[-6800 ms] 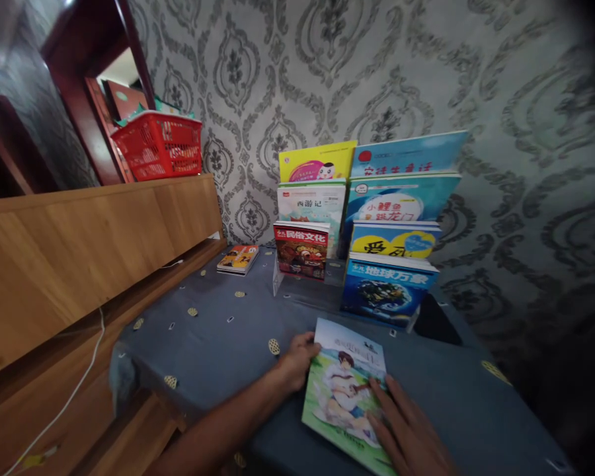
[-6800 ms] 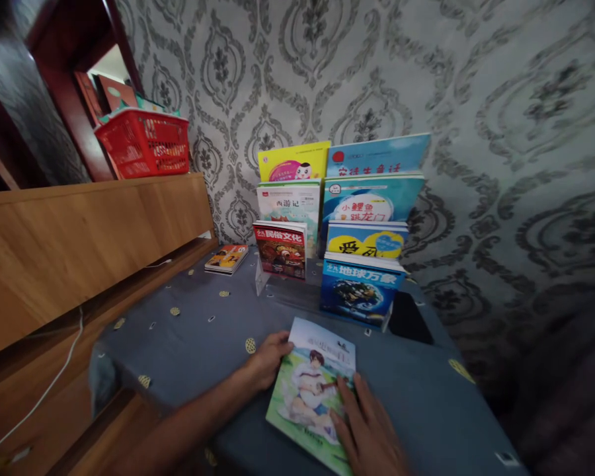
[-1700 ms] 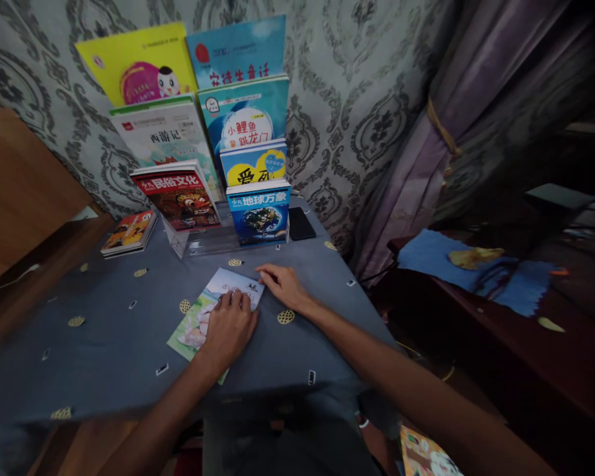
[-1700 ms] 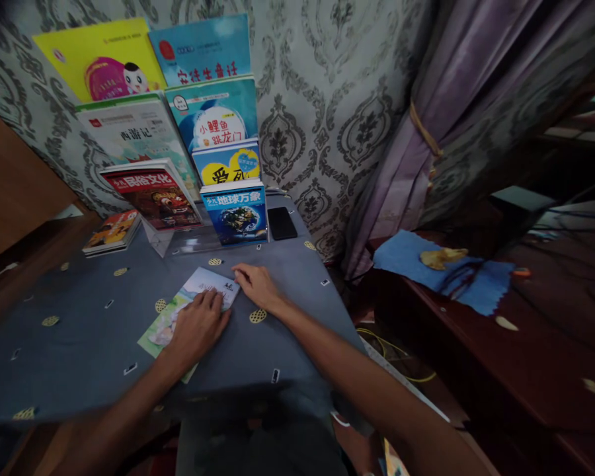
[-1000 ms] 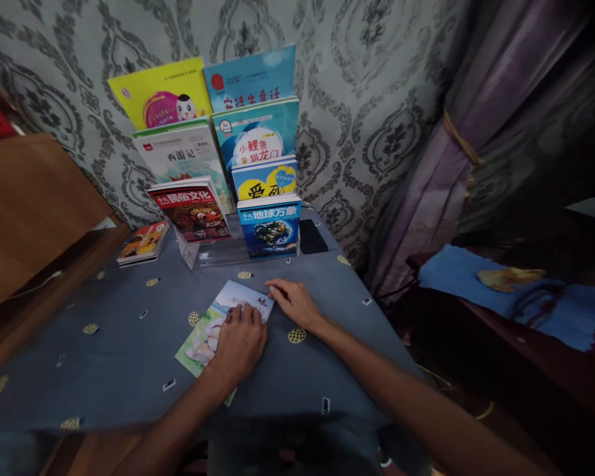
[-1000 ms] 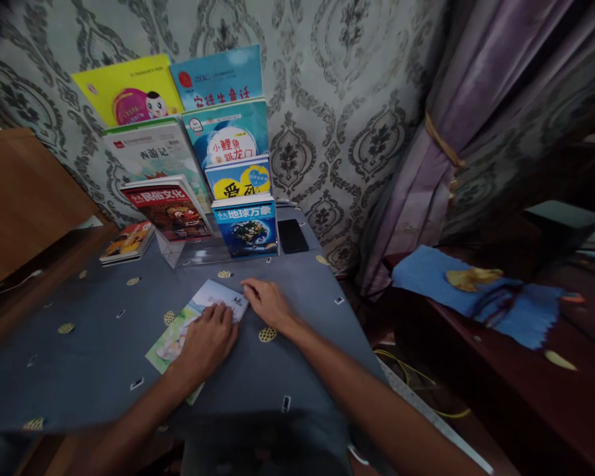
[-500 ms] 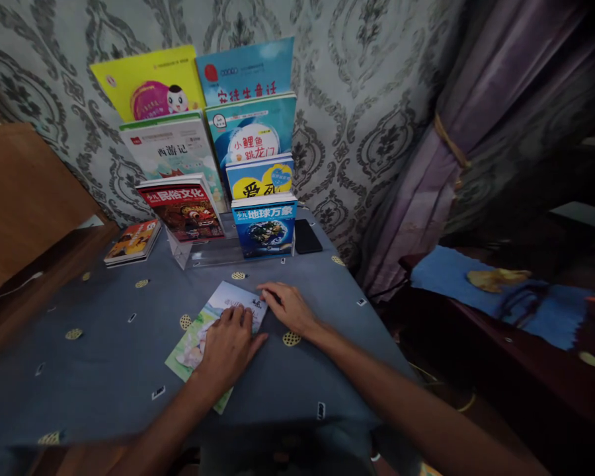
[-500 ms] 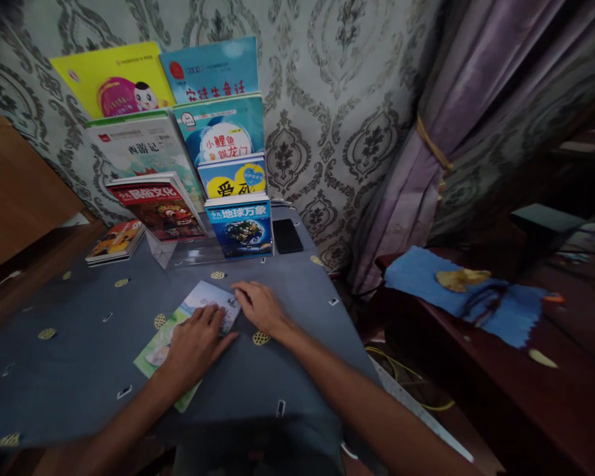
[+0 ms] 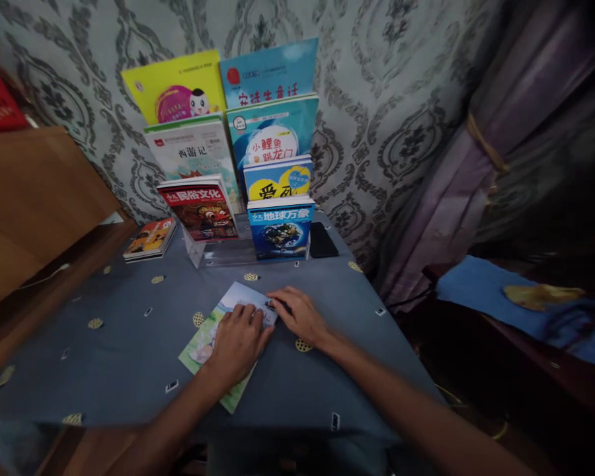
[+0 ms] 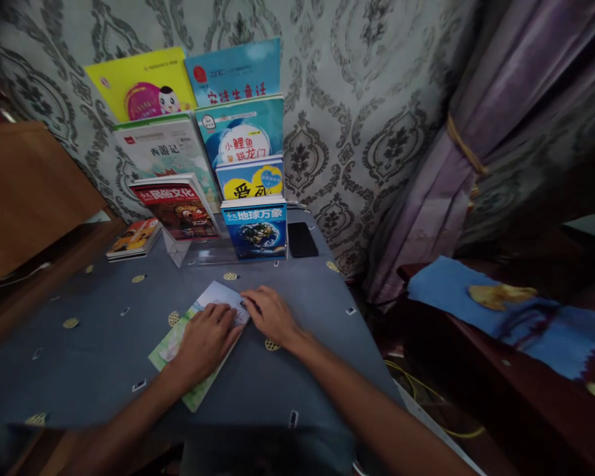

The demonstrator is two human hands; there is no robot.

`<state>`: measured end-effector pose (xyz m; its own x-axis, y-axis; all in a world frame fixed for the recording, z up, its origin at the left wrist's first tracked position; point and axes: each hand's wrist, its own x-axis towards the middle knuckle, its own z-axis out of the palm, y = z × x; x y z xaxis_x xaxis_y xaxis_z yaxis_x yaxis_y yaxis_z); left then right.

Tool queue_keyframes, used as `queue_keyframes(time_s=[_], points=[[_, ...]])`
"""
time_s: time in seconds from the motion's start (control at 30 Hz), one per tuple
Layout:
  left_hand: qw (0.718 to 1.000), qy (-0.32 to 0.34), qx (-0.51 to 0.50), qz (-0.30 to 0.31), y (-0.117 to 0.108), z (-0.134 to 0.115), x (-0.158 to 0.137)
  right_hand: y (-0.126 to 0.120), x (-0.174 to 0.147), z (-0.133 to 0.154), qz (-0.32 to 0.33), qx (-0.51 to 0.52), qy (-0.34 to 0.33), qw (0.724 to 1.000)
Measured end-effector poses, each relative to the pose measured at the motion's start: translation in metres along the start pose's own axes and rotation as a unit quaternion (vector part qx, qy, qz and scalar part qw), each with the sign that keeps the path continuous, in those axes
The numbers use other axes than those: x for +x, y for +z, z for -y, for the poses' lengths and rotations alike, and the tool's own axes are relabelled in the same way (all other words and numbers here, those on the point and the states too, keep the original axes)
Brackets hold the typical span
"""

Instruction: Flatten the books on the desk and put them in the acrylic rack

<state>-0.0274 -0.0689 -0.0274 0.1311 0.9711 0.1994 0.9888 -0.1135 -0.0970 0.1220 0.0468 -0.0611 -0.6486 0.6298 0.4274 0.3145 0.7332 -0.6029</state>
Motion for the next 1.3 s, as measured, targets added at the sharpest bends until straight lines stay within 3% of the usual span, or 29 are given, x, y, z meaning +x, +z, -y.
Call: queue_keyframes(time_s=[0.4,0.97,1.17,1.3], points=[[0.999,-0.005,-0.03,-0.02,0.023,0.046,0.019,-0.002,-0.002,0.003,-0.018,0.0,-0.031,0.999],[0.995,0.007,-0.07,-0.069,0.039,0.052,0.018,-0.003,-0.002,0.004,-0.011,0.011,-0.042,0.999],[0.995,0.02,-0.073,-0.066,0.041,0.053,0.019,-0.007,-0.001,0.006,-0.017,0.014,-0.037,0.999],[0.996,-0.005,-0.08,-0.046,0.04,0.049,0.019,-0.004,-0.004,0.001,-0.035,0.002,-0.065,0.997]])
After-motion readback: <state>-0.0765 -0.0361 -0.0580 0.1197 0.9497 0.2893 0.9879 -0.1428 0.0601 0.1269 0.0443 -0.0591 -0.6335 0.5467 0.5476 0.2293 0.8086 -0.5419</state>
